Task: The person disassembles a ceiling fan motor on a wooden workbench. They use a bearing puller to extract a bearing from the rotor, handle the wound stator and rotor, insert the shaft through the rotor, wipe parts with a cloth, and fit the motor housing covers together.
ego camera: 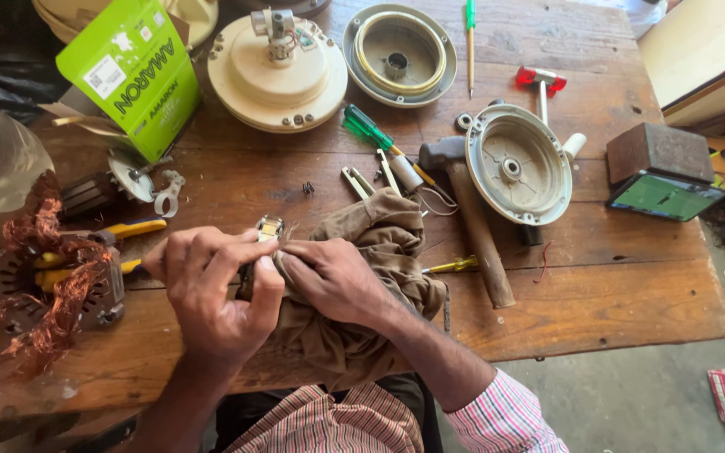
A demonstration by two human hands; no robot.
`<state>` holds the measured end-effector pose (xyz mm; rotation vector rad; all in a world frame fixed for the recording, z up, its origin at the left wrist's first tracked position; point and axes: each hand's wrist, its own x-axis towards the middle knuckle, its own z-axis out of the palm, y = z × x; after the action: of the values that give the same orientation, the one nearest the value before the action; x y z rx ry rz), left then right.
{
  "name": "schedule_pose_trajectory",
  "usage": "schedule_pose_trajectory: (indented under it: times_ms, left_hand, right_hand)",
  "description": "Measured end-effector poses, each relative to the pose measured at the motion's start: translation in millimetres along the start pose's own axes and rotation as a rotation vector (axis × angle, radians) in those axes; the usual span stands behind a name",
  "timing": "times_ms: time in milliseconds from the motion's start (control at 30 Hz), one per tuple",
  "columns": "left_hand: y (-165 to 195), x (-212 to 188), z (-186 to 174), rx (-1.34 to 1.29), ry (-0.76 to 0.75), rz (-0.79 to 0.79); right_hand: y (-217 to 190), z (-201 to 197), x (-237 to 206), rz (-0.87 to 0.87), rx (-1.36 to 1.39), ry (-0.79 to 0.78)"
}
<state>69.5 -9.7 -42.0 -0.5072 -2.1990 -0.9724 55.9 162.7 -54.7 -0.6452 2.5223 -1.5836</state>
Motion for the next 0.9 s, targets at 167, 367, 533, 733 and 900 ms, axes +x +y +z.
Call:
schedule_pose_trajectory:
  times_ms: [167,367,533,733,900]
  left_hand:
    - [-2.7,-0.7,-3.0,0.017,0.011,-0.024]
    - [-8.9,-2.9,-10.2,-0.024,-0.006,-0.084]
    - [-8.8,-2.4,-9.3,-0.025,-0.007,-0.094]
    - [-10.5,-0.3,-13.6,-0.001,-0.022,-0.076]
    - [-10.1,-1.4,-18.2,0.02,-0.018,-0.094]
  right_hand:
    - [-1.8,7.0,-2.8,-0.029,-0.143,0.184]
    - [4.2,19.1,-13.5,0.026,-0.111,0.376]
    - [5.1,20.5,-15.1,0.017,-0.075,0.425]
    - [2.9,18.4,-16.0,-0.085,-0.111,0.445]
    - [-0.1,17.1,-15.6,-0.107,-0.149,0.443]
